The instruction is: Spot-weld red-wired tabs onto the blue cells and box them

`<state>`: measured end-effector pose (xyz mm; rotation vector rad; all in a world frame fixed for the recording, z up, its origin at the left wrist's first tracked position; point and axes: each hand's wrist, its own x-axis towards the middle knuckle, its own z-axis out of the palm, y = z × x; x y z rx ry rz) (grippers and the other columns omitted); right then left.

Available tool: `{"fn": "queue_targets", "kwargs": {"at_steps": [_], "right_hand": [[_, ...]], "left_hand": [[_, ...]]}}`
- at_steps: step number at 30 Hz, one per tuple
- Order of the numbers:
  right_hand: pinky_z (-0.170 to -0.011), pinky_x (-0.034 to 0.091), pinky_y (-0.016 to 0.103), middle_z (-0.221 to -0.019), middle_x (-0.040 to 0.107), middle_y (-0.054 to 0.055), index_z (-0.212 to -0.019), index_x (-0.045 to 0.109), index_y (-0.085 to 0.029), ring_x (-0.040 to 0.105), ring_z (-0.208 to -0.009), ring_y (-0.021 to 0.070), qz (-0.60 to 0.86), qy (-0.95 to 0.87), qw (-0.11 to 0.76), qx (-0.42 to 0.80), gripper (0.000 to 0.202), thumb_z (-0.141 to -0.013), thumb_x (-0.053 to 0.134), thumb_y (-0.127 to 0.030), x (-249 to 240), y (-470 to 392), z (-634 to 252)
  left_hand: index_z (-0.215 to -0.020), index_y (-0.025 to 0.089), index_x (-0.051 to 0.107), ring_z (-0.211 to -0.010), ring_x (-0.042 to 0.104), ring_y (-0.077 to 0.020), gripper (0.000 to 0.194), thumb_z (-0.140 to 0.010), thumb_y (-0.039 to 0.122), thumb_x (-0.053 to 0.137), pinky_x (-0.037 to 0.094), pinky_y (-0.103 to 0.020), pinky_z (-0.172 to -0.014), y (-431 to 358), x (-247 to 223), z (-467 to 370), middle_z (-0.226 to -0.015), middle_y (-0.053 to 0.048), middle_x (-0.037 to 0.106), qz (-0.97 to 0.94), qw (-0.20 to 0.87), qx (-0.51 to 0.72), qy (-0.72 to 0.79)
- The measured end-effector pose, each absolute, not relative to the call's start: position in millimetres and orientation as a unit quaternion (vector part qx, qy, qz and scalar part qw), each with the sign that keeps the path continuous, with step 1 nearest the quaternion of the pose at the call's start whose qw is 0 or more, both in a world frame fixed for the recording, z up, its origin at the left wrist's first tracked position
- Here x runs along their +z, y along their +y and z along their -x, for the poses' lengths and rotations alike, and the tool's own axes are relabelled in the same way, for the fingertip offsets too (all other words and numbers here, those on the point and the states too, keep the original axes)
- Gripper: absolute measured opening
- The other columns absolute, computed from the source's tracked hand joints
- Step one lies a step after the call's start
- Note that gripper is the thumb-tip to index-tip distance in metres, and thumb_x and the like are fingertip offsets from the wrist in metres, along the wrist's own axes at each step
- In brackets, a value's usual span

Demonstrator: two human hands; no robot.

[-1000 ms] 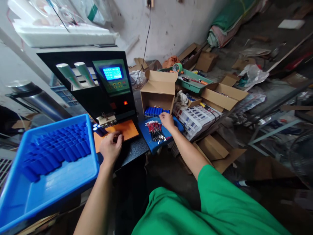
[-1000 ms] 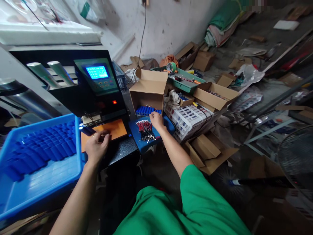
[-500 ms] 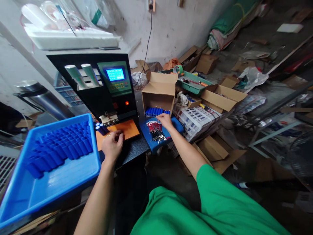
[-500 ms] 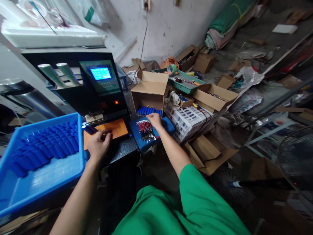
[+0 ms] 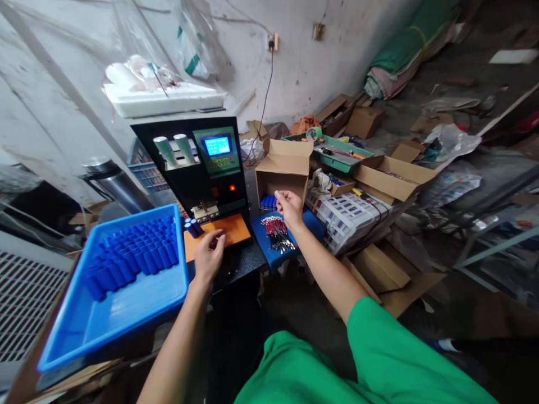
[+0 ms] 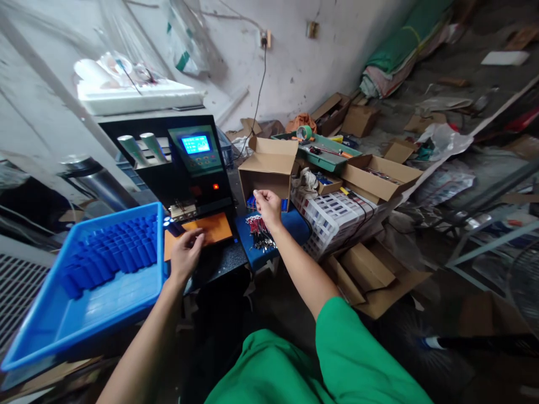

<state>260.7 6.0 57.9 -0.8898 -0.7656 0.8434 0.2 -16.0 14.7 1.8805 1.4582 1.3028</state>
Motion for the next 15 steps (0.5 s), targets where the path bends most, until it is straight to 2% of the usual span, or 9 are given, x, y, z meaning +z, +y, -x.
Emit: {"fn": "queue_targets", "kwargs": {"at_steps": [2,4,7,11,15], "right_hand": [[-0.039,0.027,0.018,-0.052,0.046,-0.009,-0.076,0.056,-0.020,0.038,-0.043,0.0045,0.402,-0.360,0.740,0.402,0.038,-0.071,0.079,-0.050,60,-2,-243],[-0.039,0.027,0.019,-0.050,0.046,-0.009,-0.076,0.056,-0.020,0.037,-0.042,0.0051,0.408,-0.372,0.725,0.412,0.039,-0.072,0.078,-0.053,60,-10,-224],[-0.040,0.029,0.020,-0.049,0.047,-0.008,-0.077,0.057,-0.020,0.039,-0.042,0.0063,0.417,-0.393,0.706,0.417,0.042,-0.072,0.077,-0.056,58,-20,-199],[-0.044,0.033,0.022,-0.051,0.049,-0.007,-0.075,0.058,-0.020,0.042,-0.046,0.0078,0.426,-0.412,0.690,0.414,0.043,-0.072,0.077,-0.059,55,-29,-175],[-0.047,0.036,0.023,-0.053,0.050,-0.006,-0.074,0.058,-0.020,0.043,-0.049,0.0087,0.432,-0.414,0.682,0.421,0.044,-0.071,0.077,-0.059,51,-33,-164]], "left_hand": [[-0.104,0.017,0.073,-0.068,0.063,-0.0159,0.042,-0.083,0.052,0.062,0.050,-0.029,-0.063,-32,22,-11,-0.093,-0.007,0.075,-0.666,0.258,0.501,0.489],[-0.106,0.017,0.073,-0.078,0.068,-0.0175,0.041,-0.083,0.050,0.066,0.054,-0.030,-0.072,-47,27,-25,-0.098,-0.008,0.076,-0.669,0.292,0.509,0.456],[-0.105,0.017,0.073,-0.081,0.071,-0.0196,0.043,-0.078,0.050,0.073,0.057,-0.033,-0.078,-61,29,-42,-0.094,-0.008,0.077,-0.647,0.348,0.515,0.441],[-0.095,0.016,0.074,-0.077,0.072,-0.0203,0.041,-0.073,0.051,0.078,0.058,-0.034,-0.076,-65,22,-49,-0.087,-0.008,0.077,-0.585,0.397,0.538,0.459],[-0.087,0.015,0.074,-0.068,0.068,-0.0172,0.037,-0.077,0.051,0.074,0.055,-0.029,-0.067,-66,19,-46,-0.077,-0.007,0.075,-0.538,0.431,0.564,0.454]]}}
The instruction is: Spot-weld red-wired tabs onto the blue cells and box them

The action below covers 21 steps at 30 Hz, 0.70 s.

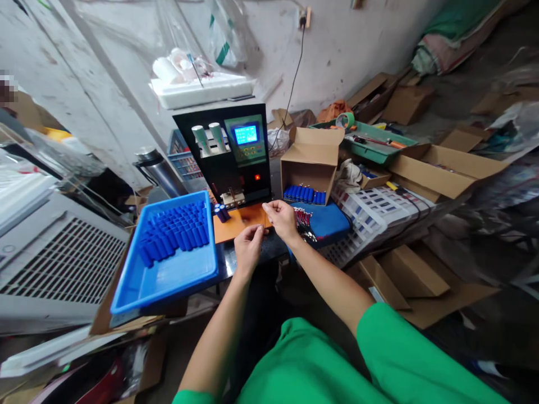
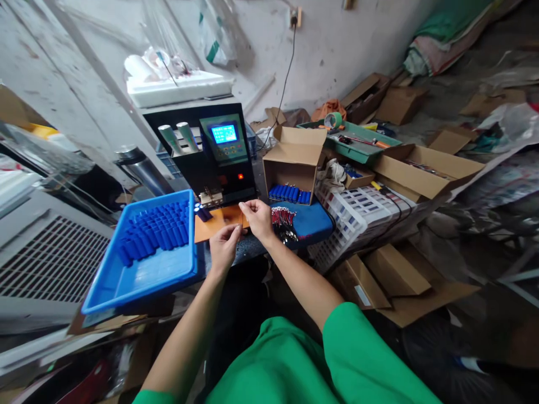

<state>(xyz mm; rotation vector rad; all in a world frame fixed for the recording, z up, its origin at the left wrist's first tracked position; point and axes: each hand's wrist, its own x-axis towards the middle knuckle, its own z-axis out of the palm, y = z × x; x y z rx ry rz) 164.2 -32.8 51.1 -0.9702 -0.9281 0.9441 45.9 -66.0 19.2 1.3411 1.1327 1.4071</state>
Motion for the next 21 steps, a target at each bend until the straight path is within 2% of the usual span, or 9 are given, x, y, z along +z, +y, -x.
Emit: {"fn": "queue_targets", "kwargs": {"at_steps": [4,9,12,17,21], "right_hand": [[-0.049,0.038,0.023,-0.059,0.053,-0.005,-0.076,0.058,-0.020,0.045,-0.051,0.0092,0.422,-0.429,0.669,0.436,0.041,-0.074,0.075,-0.057,46,-35,-160],[-0.058,0.046,0.024,-0.074,0.061,-0.001,-0.081,0.063,-0.020,0.055,-0.063,0.0113,0.399,-0.497,0.613,0.466,0.035,-0.074,0.076,-0.052,40,-42,-159],[-0.061,0.048,0.025,-0.071,0.062,-0.001,-0.078,0.065,-0.019,0.057,-0.062,0.0117,0.369,-0.527,0.569,0.513,0.031,-0.074,0.076,-0.047,33,-44,-157],[-0.059,0.048,0.026,-0.067,0.064,-0.001,-0.074,0.066,-0.018,0.057,-0.059,0.0122,0.354,-0.513,0.552,0.554,0.027,-0.070,0.077,-0.043,22,-44,-152],[-0.059,0.047,0.027,-0.062,0.063,-0.001,-0.070,0.066,-0.018,0.055,-0.057,0.0122,0.363,-0.510,0.546,0.557,0.025,-0.068,0.077,-0.040,20,-43,-153]], "left_hand": [[-0.084,0.015,0.075,-0.061,0.063,-0.0146,0.035,-0.075,0.049,0.076,0.050,-0.027,-0.060,-66,23,-39,-0.074,-0.007,0.075,-0.515,0.447,0.572,0.456],[-0.080,0.016,0.076,-0.064,0.063,-0.0160,0.032,-0.075,0.047,0.076,0.051,-0.030,-0.065,-63,24,-24,-0.074,-0.007,0.074,-0.512,0.463,0.554,0.465],[-0.076,0.016,0.076,-0.065,0.062,-0.0157,0.030,-0.076,0.046,0.075,0.051,-0.030,-0.067,-61,20,-14,-0.072,-0.006,0.073,-0.524,0.451,0.547,0.471],[-0.071,0.016,0.074,-0.061,0.060,-0.0143,0.029,-0.075,0.045,0.077,0.050,-0.028,-0.065,-63,9,-8,-0.064,-0.003,0.069,-0.519,0.458,0.554,0.463],[-0.079,0.015,0.074,-0.064,0.062,-0.0154,0.034,-0.077,0.049,0.074,0.050,-0.029,-0.065,-66,6,-5,-0.066,-0.004,0.069,-0.532,0.462,0.532,0.469]]}}
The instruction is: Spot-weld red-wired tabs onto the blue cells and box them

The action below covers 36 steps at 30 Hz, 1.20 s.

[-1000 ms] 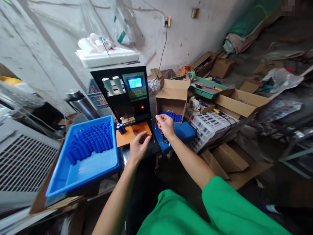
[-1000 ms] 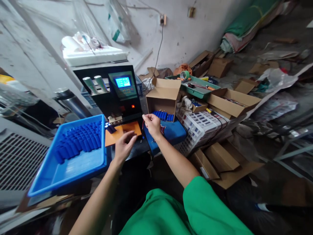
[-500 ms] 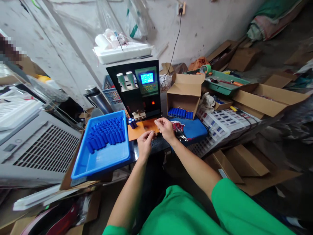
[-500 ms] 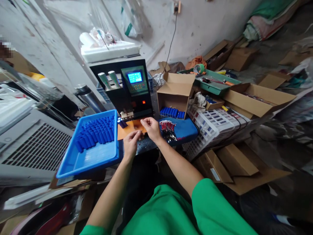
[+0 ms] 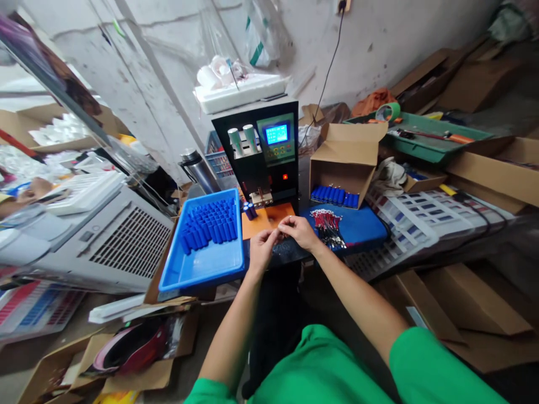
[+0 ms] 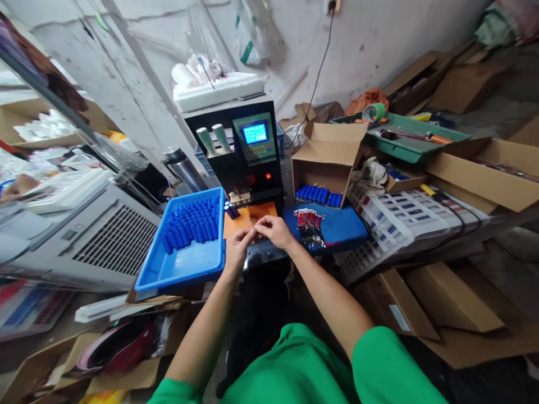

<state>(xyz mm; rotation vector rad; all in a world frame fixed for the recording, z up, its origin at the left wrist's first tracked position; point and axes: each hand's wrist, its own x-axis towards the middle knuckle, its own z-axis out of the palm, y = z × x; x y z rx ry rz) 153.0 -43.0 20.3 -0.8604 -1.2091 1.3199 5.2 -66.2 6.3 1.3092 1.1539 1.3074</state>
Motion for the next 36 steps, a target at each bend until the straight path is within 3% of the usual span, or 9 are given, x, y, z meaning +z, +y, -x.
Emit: {"fn": "queue_targets", "kwargs": {"at_steps": [2,6,11,19,29,32,36], "right_hand": [[-0.057,0.044,0.026,-0.059,0.060,-0.003,-0.069,0.066,-0.018,0.052,-0.053,0.0111,0.377,-0.500,0.564,0.539,0.023,-0.069,0.076,-0.039,19,-43,-155],[-0.054,0.041,0.026,-0.055,0.057,-0.004,-0.067,0.064,-0.019,0.049,-0.051,0.0108,0.404,-0.459,0.591,0.525,0.022,-0.068,0.075,-0.039,13,-44,-156],[-0.054,0.040,0.027,-0.054,0.056,-0.003,-0.064,0.063,-0.020,0.048,-0.050,0.0111,0.409,-0.445,0.590,0.535,0.021,-0.066,0.074,-0.038,6,-46,-152],[-0.054,0.041,0.027,-0.054,0.057,-0.003,-0.064,0.063,-0.020,0.049,-0.050,0.0113,0.418,-0.445,0.586,0.533,0.021,-0.067,0.072,-0.038,5,-49,-154],[-0.053,0.045,0.026,-0.060,0.057,-0.002,-0.069,0.058,-0.021,0.052,-0.053,0.0122,0.437,-0.416,0.625,0.495,0.023,-0.070,0.069,-0.041,12,-17,-150],[-0.055,0.047,0.026,-0.064,0.060,-0.001,-0.068,0.060,-0.021,0.055,-0.058,0.0137,0.444,-0.430,0.627,0.475,0.021,-0.072,0.068,-0.040,12,-2,-143],[-0.059,0.049,0.026,-0.066,0.061,0.000,-0.069,0.061,-0.021,0.058,-0.063,0.0152,0.444,-0.441,0.619,0.475,0.016,-0.073,0.068,-0.035,9,15,-130]], "left_hand": [[-0.086,0.015,0.073,-0.069,0.065,-0.0168,0.036,-0.078,0.050,0.073,0.052,-0.031,-0.070,-62,10,1,-0.075,-0.006,0.072,-0.538,0.424,0.530,0.500],[-0.099,0.017,0.067,-0.078,0.065,-0.0175,0.032,-0.080,0.042,0.068,0.052,-0.032,-0.079,-37,24,27,-0.090,-0.007,0.071,-0.517,0.223,0.560,0.607],[-0.096,0.019,0.062,-0.093,0.064,-0.0230,0.026,-0.075,0.032,0.071,0.048,-0.037,-0.087,2,33,46,-0.100,-0.009,0.069,-0.532,0.121,0.428,0.720],[-0.079,0.022,0.057,-0.077,0.061,-0.0211,0.012,-0.078,0.032,0.064,0.043,-0.032,-0.073,1,29,39,-0.080,-0.004,0.066,-0.540,0.101,0.401,0.733],[-0.094,0.021,0.063,-0.059,0.052,-0.0132,0.017,-0.082,0.032,0.062,0.039,-0.026,-0.059,-8,12,9,-0.066,0.002,0.057,-0.632,0.229,0.451,0.587],[-0.089,0.020,0.063,-0.058,0.049,-0.0132,0.016,-0.085,0.035,0.058,0.037,-0.026,-0.057,-3,6,8,-0.064,0.003,0.053,-0.642,0.239,0.444,0.578],[-0.093,0.020,0.065,-0.062,0.051,-0.0140,0.018,-0.087,0.034,0.057,0.038,-0.026,-0.061,-3,3,10,-0.070,0.001,0.058,-0.651,0.240,0.451,0.562]]}}
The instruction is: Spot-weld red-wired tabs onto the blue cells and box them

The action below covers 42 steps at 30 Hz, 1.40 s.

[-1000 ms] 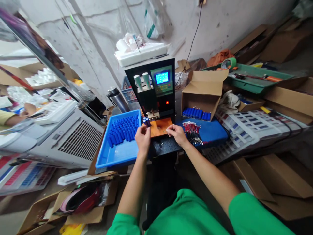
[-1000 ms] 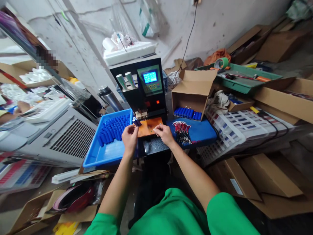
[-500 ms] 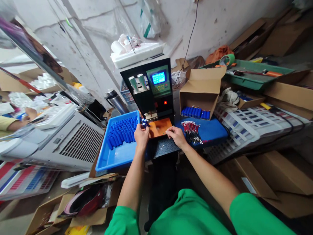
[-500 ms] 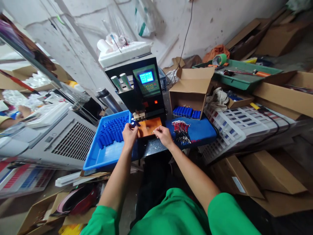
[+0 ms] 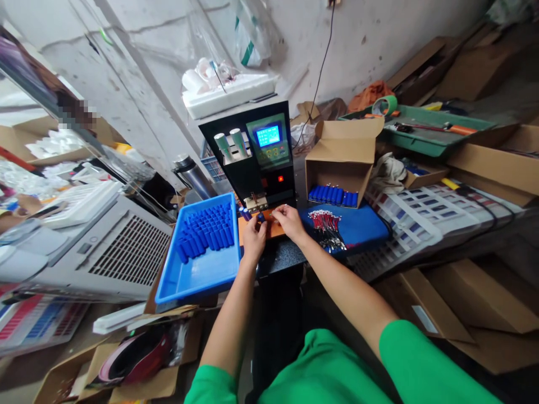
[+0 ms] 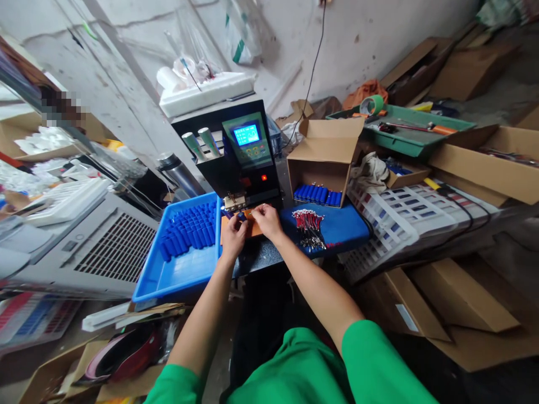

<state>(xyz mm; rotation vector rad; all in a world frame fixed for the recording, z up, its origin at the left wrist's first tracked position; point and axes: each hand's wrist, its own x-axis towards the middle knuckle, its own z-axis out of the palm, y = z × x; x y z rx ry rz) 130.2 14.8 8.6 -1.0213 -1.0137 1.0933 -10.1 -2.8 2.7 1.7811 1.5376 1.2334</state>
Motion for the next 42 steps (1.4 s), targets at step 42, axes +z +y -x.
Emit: {"fn": "queue_targets", "kwargs": {"at_steps": [42], "right_hand": [[-0.065,0.044,0.027,-0.073,0.068,0.002,-0.071,0.060,-0.020,0.061,-0.071,0.0175,0.500,-0.492,0.565,0.434,0.015,-0.078,0.061,-0.034,10,27,-111]], "left_hand": [[-0.106,0.020,0.068,-0.071,0.059,-0.0164,0.021,-0.092,0.032,0.057,0.045,-0.028,-0.066,1,-13,8,-0.085,-0.004,0.067,-0.651,0.164,0.452,0.588]]}}
